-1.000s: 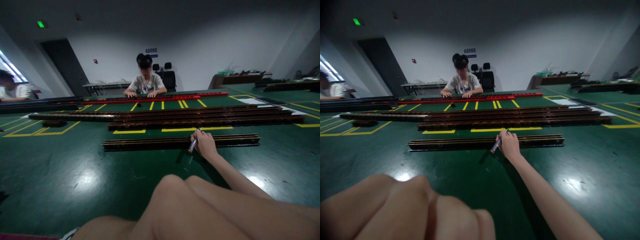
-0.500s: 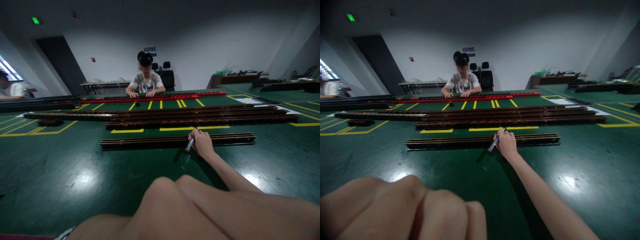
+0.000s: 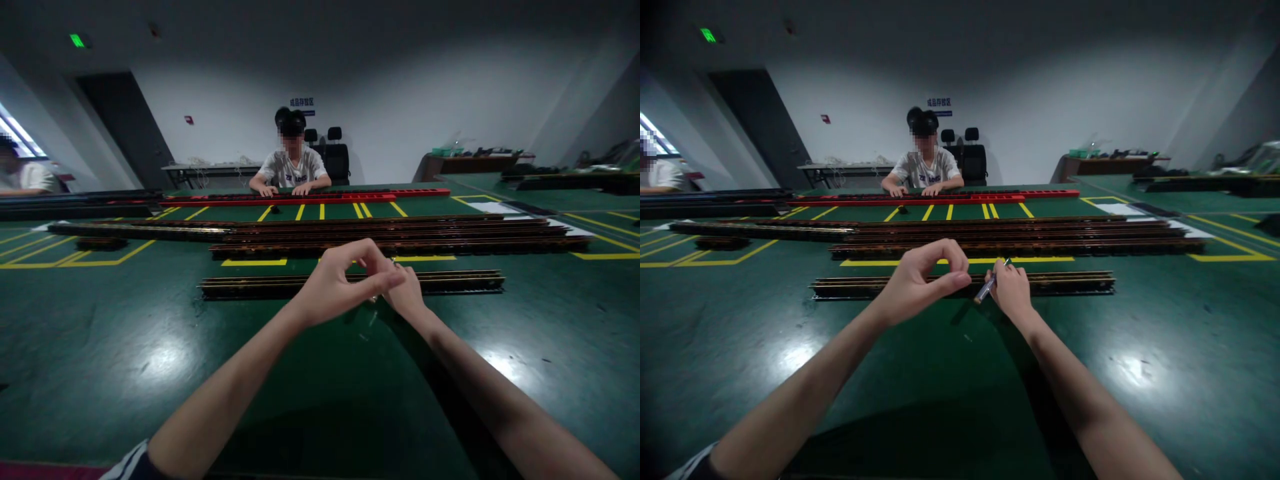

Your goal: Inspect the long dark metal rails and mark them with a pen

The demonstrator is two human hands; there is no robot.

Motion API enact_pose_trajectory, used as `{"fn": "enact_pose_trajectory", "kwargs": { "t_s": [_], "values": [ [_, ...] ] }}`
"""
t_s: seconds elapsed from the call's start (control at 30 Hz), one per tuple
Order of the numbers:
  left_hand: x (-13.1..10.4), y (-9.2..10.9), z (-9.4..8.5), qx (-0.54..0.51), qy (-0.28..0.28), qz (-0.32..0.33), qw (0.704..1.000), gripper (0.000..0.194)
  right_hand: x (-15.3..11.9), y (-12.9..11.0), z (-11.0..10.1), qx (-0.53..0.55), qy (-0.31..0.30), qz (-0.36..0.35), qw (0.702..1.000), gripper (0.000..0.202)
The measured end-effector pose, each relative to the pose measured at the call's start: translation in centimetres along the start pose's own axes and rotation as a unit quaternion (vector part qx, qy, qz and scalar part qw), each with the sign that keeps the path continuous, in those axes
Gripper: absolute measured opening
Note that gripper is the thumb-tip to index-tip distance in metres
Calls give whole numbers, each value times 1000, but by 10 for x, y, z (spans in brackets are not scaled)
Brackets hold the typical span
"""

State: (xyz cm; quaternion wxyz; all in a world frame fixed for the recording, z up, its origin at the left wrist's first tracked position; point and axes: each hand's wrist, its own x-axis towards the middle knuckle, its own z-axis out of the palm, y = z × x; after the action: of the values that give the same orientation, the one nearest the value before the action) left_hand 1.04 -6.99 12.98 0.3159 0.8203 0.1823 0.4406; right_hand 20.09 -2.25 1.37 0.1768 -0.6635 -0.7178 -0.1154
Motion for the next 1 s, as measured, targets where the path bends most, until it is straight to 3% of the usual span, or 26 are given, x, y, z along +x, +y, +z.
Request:
{"fn": "enact_pose_trajectory", "kwargs": {
  "t_s": [0.07,0.17,0.3,0.4,0.63,0.8,1.0],
  "values": [
    [2,-36,-1,107,14,-18,994,23,2,1,2,-3,7,14,1000,17],
    [-4,-78,-8,285,-36,-49,957,15,3,3,5,-1,23,9,1000,16],
    [-17,-106,-23,391,-56,-123,910,12,4,6,9,3,46,-11,999,15],
    [-28,-117,-36,410,-30,-179,894,12,4,10,9,2,36,-11,999,17],
    [-49,-137,-52,452,4,-208,867,29,4,40,12,-12,64,-13,998,15],
    [-58,-140,-57,498,-46,-228,835,42,3,69,12,-38,63,23,997,8],
    [-62,-141,-65,524,-106,-205,820,52,2,90,13,-42,79,55,994,6]
  ]
}}
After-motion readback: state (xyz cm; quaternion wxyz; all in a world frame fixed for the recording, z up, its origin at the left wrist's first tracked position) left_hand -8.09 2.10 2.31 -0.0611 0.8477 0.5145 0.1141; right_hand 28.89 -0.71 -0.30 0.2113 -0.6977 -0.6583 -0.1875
